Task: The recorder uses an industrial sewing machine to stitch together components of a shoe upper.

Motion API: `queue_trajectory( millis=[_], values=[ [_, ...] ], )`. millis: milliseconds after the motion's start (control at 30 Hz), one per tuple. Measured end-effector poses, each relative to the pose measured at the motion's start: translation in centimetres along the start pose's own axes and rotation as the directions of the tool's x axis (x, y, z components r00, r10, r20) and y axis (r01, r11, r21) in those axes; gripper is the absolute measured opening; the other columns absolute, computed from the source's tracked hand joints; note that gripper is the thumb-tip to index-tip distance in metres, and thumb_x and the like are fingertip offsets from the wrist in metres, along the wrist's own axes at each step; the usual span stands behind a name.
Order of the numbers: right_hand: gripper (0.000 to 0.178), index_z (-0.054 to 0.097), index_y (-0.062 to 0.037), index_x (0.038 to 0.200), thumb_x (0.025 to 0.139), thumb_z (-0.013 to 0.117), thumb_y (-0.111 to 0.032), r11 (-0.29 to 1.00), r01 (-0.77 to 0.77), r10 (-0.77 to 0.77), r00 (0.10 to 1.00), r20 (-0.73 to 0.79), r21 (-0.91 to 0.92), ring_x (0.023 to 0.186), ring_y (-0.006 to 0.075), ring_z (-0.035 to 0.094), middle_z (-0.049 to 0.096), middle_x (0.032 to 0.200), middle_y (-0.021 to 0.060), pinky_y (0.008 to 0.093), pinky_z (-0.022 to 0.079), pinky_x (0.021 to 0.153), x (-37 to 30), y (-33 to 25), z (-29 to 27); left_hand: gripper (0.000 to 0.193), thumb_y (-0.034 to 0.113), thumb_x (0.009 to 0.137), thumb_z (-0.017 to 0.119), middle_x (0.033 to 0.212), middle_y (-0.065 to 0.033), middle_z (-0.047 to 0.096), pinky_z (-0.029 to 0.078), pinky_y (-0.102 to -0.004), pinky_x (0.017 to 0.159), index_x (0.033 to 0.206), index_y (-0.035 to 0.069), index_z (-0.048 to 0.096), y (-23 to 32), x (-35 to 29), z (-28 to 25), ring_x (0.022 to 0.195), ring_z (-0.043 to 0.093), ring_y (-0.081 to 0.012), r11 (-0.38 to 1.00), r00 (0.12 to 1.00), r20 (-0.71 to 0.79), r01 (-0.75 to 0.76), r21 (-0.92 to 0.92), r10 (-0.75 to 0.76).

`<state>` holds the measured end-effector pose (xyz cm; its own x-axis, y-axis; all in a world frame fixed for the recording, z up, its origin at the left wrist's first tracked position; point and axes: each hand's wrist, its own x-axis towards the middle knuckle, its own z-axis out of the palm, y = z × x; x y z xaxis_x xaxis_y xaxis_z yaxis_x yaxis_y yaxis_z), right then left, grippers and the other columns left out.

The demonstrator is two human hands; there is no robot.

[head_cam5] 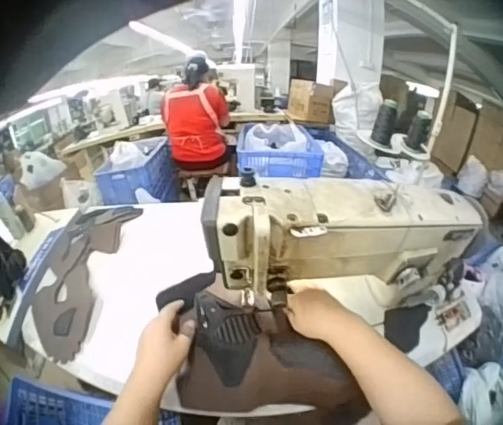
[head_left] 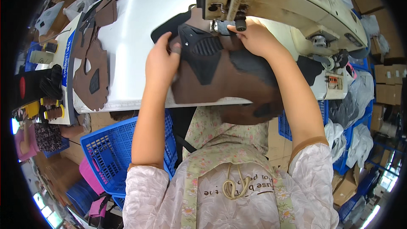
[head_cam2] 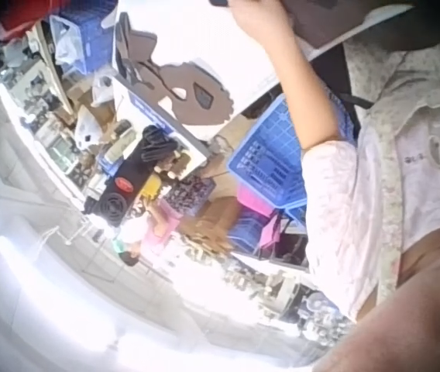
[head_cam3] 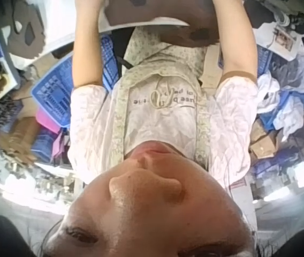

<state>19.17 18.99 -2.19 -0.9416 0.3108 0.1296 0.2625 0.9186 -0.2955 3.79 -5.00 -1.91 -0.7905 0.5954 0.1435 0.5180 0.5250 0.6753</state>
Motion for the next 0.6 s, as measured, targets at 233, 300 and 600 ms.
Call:
queue_trajectory(
  millis=[233, 300, 600],
  values=[
    [0.029, 0.072, -0.0076, 0.107, 0.082, 0.057, -0.007, 0.996, 0.083, -0.086, 0.988, -0.125, -0.023, 0.11, 0.029, 0.059, 0.065, 0.111, 0.0093, 0.0411, 0.05, 0.091, -1.8, -2.0, 1.1, 0.038, 0.005, 0.087, 0.052, 0.098, -0.0247, 0.065, 0.049, -0.0446, 0.087, 0.123, 0.003, 0.064, -1.7, 6.9, 1.6, 0.097, 0.061, -0.0402, 0.939, 0.962, 0.02, -0.272, 0.211, 0.274],
    [0.028, 0.072, -0.0059, 0.105, 0.08, 0.057, -0.006, 0.997, 0.072, -0.074, 0.978, -0.193, -0.013, 0.105, 0.0286, 0.061, 0.067, 0.105, 0.0094, 0.0417, 0.051, 0.087, -2.5, -2.5, 2.2, 0.04, 0.003, 0.085, 0.051, 0.096, -0.0254, 0.064, 0.049, -0.0448, 0.086, 0.122, 0.004, 0.066, -1.9, 8.7, 2.0, 0.095, 0.061, -0.0406, 0.93, 0.951, 0.038, -0.308, 0.199, 0.307],
    [0.029, 0.072, -0.006, 0.107, 0.082, 0.059, -0.007, 0.997, 0.035, -0.058, 0.94, -0.338, -0.072, 0.098, 0.0281, 0.061, 0.066, 0.106, 0.0103, 0.041, 0.051, 0.083, -3.4, -5.0, 3.6, 0.032, 0.011, 0.086, 0.056, 0.098, -0.0197, 0.065, 0.05, -0.0444, 0.087, 0.115, 0.007, 0.07, -2.1, 10.4, 1.6, 0.096, 0.062, -0.0363, 0.792, 0.873, -0.002, -0.441, 0.422, 0.488]
  ],
)
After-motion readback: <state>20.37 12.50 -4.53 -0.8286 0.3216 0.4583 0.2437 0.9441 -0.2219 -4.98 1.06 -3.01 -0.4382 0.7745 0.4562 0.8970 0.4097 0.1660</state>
